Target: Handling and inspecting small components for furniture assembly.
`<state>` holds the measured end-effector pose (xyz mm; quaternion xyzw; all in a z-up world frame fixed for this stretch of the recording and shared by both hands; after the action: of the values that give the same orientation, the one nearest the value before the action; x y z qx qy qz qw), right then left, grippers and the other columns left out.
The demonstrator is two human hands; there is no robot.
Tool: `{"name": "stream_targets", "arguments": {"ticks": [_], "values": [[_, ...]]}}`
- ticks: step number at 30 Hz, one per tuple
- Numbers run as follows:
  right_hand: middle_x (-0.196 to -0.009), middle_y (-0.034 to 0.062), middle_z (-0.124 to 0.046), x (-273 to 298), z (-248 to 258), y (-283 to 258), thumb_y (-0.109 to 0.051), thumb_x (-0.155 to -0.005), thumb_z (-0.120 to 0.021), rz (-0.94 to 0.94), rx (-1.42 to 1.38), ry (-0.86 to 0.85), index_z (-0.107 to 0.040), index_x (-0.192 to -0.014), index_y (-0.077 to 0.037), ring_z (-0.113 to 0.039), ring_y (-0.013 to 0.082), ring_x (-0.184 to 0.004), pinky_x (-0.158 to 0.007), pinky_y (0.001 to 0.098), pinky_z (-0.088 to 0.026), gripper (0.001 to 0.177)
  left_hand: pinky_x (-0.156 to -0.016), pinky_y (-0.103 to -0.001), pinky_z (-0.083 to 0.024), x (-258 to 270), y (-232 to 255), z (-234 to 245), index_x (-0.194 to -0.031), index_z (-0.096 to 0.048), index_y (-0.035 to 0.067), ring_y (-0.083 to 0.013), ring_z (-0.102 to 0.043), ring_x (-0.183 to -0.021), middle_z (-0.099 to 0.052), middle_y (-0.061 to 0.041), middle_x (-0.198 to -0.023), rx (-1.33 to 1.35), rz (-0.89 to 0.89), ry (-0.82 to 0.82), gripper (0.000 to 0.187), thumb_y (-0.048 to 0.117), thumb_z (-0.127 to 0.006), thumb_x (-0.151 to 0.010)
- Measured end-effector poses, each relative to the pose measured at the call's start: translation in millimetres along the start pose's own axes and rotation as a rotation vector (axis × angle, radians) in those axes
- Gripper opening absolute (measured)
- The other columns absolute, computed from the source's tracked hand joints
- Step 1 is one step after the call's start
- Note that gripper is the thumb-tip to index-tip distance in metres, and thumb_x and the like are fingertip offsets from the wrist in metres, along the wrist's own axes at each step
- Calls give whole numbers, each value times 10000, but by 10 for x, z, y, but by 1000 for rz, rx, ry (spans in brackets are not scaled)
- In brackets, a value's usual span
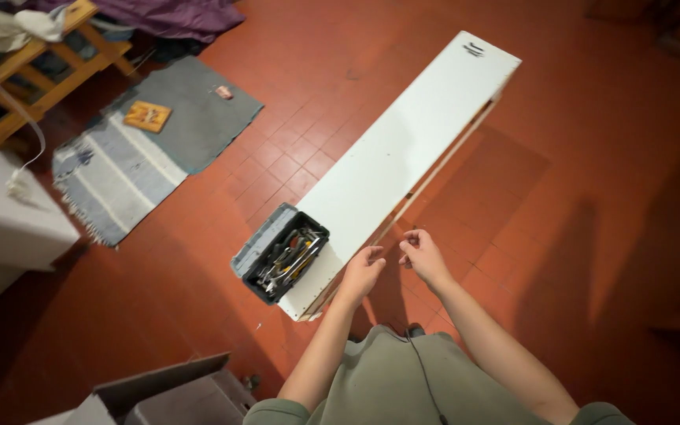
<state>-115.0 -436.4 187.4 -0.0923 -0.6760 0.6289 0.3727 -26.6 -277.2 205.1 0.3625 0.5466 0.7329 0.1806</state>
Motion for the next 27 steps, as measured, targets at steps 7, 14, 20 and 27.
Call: {"name": "stream_targets", "arguments": {"ticks": [7,14,20,27], "values": [[-1087,99,-577,144,957,100,-152,-965,-615,4,-90,158,-526,-1238,-25,-664,157,-688,-589,307,-534,314,-990,-361,-522,-63,368,-791,-1345,-608,38,-236,-662,-1197,-682,-121,-1303,-86,-10,-126,447,181,-628,-921],[-1097,99,-584,296,1846,268,-164,-978,-606,33,-178,278,-531,-1228,-22,-658,154,-694,-598,307,-536,297,-1002,-356,-507,-174,488,-1572,-1328,-622,45,-223,-654,-1207,-684,-106,-1323,-111,-10,-223,408,165,-617,-938],[-1077,92,-599,458,2460,372,-181,-979,-605,1,-189,365,-534,-1234,-26,-665,155,-705,-609,307,-539,307,-1008,-354,-516,-239,534,-2148,-1313,-625,33,-220,-660,-1208,-683,-108,-1328,-97,-28,-290,391,146,-622,-938],[-1037,84,-628,548,2941,369,-192,-979,-612,-26,-201,458,-560,-1205,-11,-672,155,-702,-619,307,-548,294,-1013,-346,-513,-376,603,-2458,-1288,-640,29,-218,-665,-1203,-703,-96,-1305,-134,-50,-342,349,132,-603,-956]]}}
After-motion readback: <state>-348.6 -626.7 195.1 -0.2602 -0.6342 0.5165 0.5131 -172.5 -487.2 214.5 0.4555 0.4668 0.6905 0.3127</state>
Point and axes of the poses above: each hand's wrist, its own x-axis away from the middle knuckle, its own z-axis out of the back of the hand, y = z × x, the point moved 10 cm from there along -x, towards the middle knuckle
